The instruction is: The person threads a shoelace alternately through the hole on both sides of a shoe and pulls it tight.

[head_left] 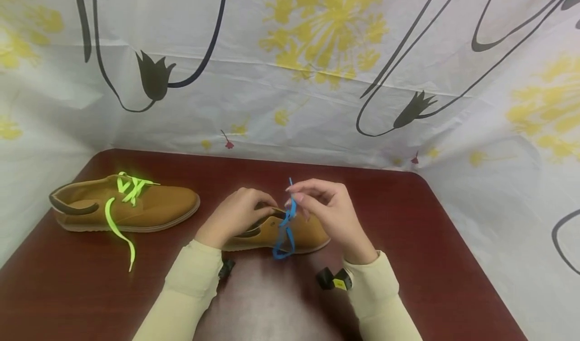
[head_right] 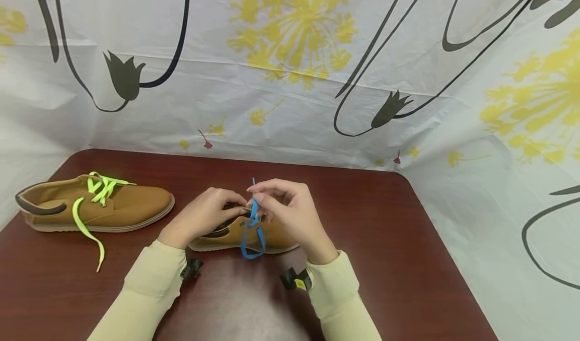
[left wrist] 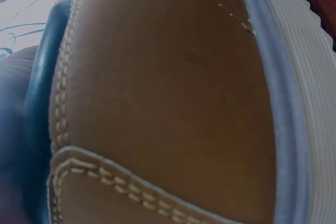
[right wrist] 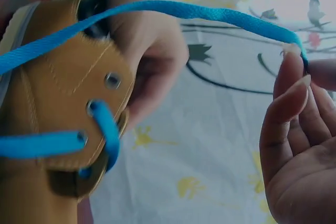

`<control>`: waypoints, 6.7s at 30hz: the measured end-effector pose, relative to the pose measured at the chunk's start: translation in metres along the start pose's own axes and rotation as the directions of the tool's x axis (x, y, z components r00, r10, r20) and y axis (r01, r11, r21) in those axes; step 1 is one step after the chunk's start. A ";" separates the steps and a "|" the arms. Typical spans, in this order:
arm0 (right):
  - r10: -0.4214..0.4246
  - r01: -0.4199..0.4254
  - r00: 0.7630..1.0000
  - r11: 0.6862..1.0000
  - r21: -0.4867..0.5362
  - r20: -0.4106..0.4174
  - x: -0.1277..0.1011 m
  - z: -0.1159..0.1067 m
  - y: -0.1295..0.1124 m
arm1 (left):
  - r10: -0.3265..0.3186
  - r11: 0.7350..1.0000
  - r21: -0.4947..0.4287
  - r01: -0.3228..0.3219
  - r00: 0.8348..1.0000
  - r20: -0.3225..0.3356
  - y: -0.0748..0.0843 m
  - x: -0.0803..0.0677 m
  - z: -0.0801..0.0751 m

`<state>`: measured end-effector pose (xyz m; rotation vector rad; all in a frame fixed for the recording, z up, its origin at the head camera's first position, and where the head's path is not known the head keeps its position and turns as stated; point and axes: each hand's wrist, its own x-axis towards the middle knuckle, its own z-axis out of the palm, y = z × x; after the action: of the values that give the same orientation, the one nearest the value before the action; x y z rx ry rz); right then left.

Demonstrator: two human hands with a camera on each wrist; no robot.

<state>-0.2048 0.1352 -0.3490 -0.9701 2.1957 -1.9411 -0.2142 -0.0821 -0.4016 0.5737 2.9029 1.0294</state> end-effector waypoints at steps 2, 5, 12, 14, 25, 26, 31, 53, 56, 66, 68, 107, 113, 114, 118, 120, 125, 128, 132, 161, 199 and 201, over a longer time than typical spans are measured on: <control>0.027 -0.027 1.000 1.000 0.001 0.011 0.002 -0.003 0.005 | -0.004 1.000 -0.010 0.004 1.000 0.012 0.001 0.001 0.001; 0.073 -0.073 0.997 0.997 -0.002 0.032 0.005 -0.009 0.015 | -0.005 1.000 -0.015 0.006 1.000 0.022 0.002 0.001 0.001; 0.119 -0.117 0.992 0.991 -0.062 0.040 0.010 -0.013 0.041 | -0.010 1.000 0.003 0.010 1.000 0.017 0.002 -0.001 0.000; 0.134 -0.133 0.991 0.986 -0.101 0.009 0.011 -0.011 0.046 | -0.004 1.000 0.000 0.004 1.000 0.014 0.002 -0.001 0.000; 0.089 -0.103 0.994 0.926 -0.363 -0.057 0.013 -0.008 0.065 | -0.041 0.999 0.005 0.041 0.999 0.018 0.002 -0.003 -0.001; 0.071 -0.090 0.996 0.915 -0.394 -0.063 0.014 -0.007 0.066 | -0.038 0.999 0.011 0.037 0.999 0.016 0.002 -0.003 -0.001; 0.070 -0.108 0.992 0.911 -0.397 -0.109 0.015 -0.004 0.070 | -0.026 1.000 0.016 0.026 1.000 0.009 0.001 -0.003 0.000; 0.269 -0.347 0.916 0.903 -0.252 -0.298 0.019 0.024 0.086 | -0.030 0.998 0.057 0.033 0.998 -0.054 0.005 -0.001 0.004; 0.285 -0.366 0.910 0.893 -0.261 -0.302 0.019 0.025 0.085 | -0.042 0.997 0.054 0.046 0.997 -0.069 0.006 0.000 0.004; 0.367 -0.436 0.882 0.873 -0.218 -0.295 0.017 0.024 0.087 | -0.215 0.968 0.077 0.238 0.950 -0.228 0.016 -0.004 0.002; 0.381 -0.446 0.878 0.871 -0.207 -0.290 0.017 0.023 0.087 | -0.245 0.961 0.083 0.264 0.952 -0.185 0.020 -0.006 0.002; 0.274 -0.166 0.938 0.892 -0.421 0.211 0.010 -0.031 0.098 | -0.205 0.975 0.094 0.203 0.979 0.011 0.016 -0.001 0.003; 0.244 -0.136 0.950 0.884 -0.447 0.194 0.010 -0.027 0.103 | -0.148 0.986 0.085 0.142 0.987 0.070 0.014 -0.004 -0.005; 0.242 -0.139 0.953 0.883 -0.449 0.182 0.010 -0.027 0.103 | -0.138 0.987 0.089 0.131 0.988 0.073 0.014 -0.005 -0.007; 0.254 -0.159 0.953 0.883 -0.441 0.164 0.009 -0.025 0.104 | -0.107 0.990 0.102 0.099 0.991 0.078 0.015 -0.008 -0.013; 0.257 -0.163 0.952 0.885 -0.437 0.166 0.009 -0.026 0.104 | -0.100 0.989 0.120 0.090 0.992 0.077 0.015 -0.010 -0.016; 0.267 -0.173 0.949 0.885 -0.433 0.166 0.009 -0.026 0.105 | -0.105 0.983 0.158 0.093 0.992 0.075 0.018 -0.018 -0.025; 0.272 -0.181 0.950 0.881 -0.437 0.156 0.009 -0.026 0.106 | -0.110 0.981 0.168 0.095 0.991 0.082 0.021 -0.025 -0.032; 0.270 -0.181 0.952 0.876 -0.447 0.144 0.009 -0.027 0.107 | -0.110 0.976 0.200 0.091 0.990 0.084 0.024 -0.033 -0.038; 0.317 -0.241 0.941 0.875 -0.421 0.119 0.010 -0.026 0.105 | 0.057 0.897 0.442 0.020 0.986 -0.160 -0.008 -0.144 -0.092; 0.025 0.012 0.989 0.969 -0.247 0.146 0.008 -0.004 0.026 | 0.107 0.913 0.408 -0.004 0.968 -0.229 0.010 -0.137 -0.094; -0.048 0.085 0.985 0.971 -0.225 0.164 0.008 0.009 0.017 | 0.136 0.921 0.389 -0.036 0.963 -0.232 0.018 -0.125 -0.088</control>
<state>-0.2149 0.1240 -0.3632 -1.1982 2.3618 -1.5930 -0.1033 -0.1654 -0.3358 0.6250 3.3672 0.5733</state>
